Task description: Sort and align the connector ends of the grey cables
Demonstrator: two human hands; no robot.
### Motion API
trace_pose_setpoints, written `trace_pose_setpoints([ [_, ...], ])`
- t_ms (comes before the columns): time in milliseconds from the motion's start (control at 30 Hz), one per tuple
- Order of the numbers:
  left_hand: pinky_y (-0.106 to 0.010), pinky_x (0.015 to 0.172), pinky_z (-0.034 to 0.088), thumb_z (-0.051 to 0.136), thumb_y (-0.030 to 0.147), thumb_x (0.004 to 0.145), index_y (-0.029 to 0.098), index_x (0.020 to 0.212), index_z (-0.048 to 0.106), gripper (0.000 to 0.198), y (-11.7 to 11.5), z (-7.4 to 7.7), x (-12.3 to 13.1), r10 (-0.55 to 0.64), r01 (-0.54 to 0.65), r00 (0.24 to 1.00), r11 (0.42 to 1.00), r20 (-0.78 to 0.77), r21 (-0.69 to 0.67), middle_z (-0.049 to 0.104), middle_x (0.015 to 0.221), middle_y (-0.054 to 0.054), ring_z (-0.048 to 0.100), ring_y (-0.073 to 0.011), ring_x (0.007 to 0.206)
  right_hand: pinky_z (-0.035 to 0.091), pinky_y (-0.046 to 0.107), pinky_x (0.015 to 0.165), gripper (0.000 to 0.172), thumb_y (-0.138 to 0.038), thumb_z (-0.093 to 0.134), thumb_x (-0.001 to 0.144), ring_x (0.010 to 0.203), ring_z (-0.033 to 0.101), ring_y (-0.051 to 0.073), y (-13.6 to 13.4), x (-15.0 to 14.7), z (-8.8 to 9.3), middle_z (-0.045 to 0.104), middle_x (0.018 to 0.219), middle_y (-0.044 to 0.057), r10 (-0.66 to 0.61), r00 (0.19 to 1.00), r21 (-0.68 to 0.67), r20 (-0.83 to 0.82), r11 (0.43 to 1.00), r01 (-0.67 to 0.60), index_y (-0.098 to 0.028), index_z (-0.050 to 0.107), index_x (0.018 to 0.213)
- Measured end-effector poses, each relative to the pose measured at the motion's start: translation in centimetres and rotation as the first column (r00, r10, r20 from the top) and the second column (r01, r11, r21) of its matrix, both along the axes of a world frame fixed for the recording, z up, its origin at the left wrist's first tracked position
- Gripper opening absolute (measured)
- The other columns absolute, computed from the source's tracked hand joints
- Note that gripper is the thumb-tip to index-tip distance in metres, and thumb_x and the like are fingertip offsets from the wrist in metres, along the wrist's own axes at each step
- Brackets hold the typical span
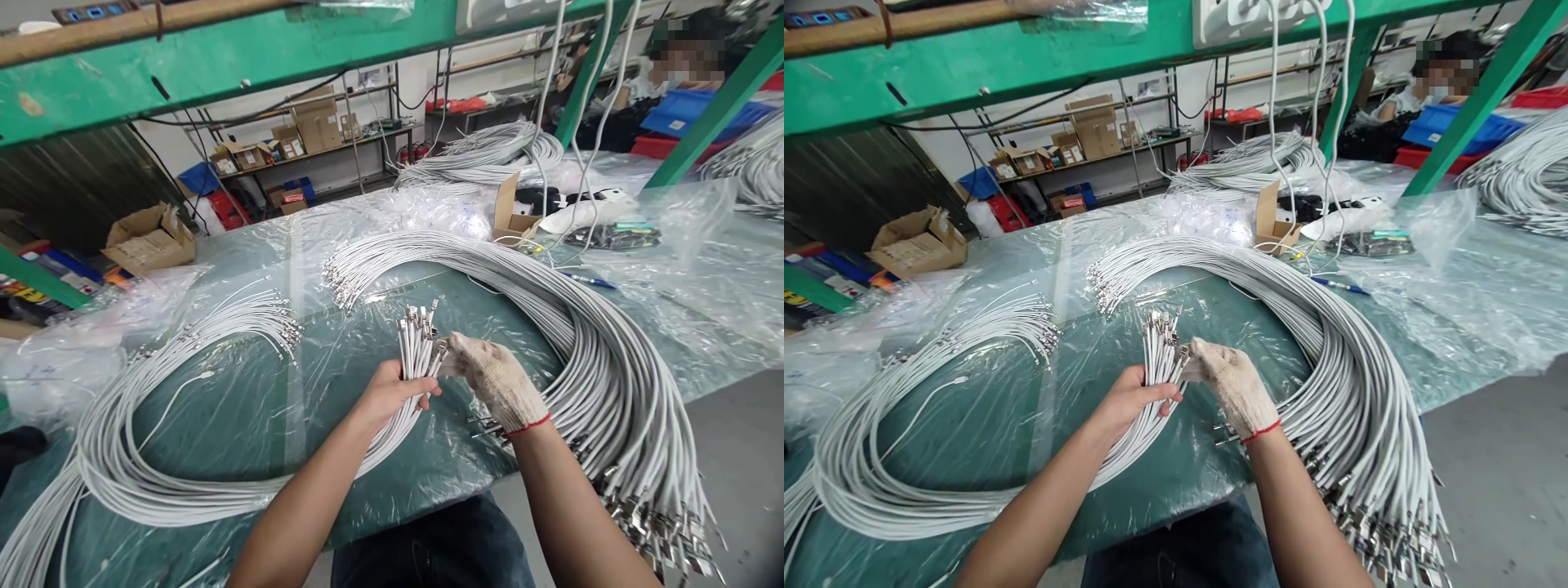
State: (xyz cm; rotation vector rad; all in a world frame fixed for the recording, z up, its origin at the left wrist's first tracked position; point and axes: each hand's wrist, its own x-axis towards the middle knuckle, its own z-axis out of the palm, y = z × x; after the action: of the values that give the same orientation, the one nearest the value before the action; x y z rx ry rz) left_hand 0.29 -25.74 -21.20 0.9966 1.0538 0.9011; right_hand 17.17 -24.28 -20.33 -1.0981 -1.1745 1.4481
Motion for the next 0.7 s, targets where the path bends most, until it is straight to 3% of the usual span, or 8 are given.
trace_pose_setpoints([
  [167, -0.024, 0.05, 0.04, 0.078, 0.025, 0.064, 0.011, 0.072, 0.065, 0.02, -0.1, -0.3, 0.4, 0.05, -0.049, 0.998, 0.999, -0.047, 0.022, 0.067, 0.066, -0.005, 0.052, -0.009, 0.047, 0.052, 0.029, 0.063, 0.051, -0.068, 0.065, 0.074, 0.07, 0.064, 0.023, -0.1, 0.0, -0.6, 0.068, 0.068, 0.008, -0.134, 0.976, 0.077, 0.172, 0.99, 0.122, -0.019, 0.065, 0.062],
  [233, -0.024, 0.051, 0.04, 0.077, 0.023, 0.065, 0.012, 0.071, 0.065, 0.018, -0.1, -0.4, 0.4, 0.07, -0.067, 0.995, 0.997, -0.073, 0.031, 0.067, 0.066, -0.005, 0.052, -0.0092, 0.048, 0.051, 0.028, 0.062, 0.05, -0.067, 0.067, 0.073, 0.073, 0.064, 0.024, -0.3, -0.1, -0.7, 0.066, 0.066, 0.008, -0.137, 0.962, 0.097, 0.238, 0.988, 0.116, -0.019, 0.064, 0.061],
  [500, -0.025, 0.053, 0.042, 0.077, 0.025, 0.068, 0.012, 0.075, 0.065, 0.02, 0.0, 0.1, 0.1, 0.092, -0.089, 0.994, 0.995, -0.061, 0.046, 0.066, 0.068, -0.004, 0.057, -0.0119, 0.052, 0.054, 0.031, 0.072, 0.042, -0.06, 0.071, 0.073, 0.082, 0.066, 0.025, -0.4, 1.0, -1.3, 0.071, 0.077, 0.007, -0.02, 0.982, 0.039, 0.19, 0.999, 0.013, -0.018, 0.071, 0.073],
  [700, -0.025, 0.054, 0.043, 0.081, 0.026, 0.063, 0.013, 0.07, 0.062, 0.023, 0.0, -0.1, 0.3, 0.119, -0.116, 0.991, 0.992, -0.063, 0.057, 0.058, 0.057, 0.001, 0.053, -0.0104, 0.05, 0.053, 0.03, 0.063, 0.056, -0.07, 0.058, 0.079, 0.073, 0.066, 0.026, -0.1, 1.4, -1.2, 0.067, 0.065, 0.008, -0.13, 0.953, 0.104, 0.272, 0.989, 0.105, -0.017, 0.069, 0.067],
])
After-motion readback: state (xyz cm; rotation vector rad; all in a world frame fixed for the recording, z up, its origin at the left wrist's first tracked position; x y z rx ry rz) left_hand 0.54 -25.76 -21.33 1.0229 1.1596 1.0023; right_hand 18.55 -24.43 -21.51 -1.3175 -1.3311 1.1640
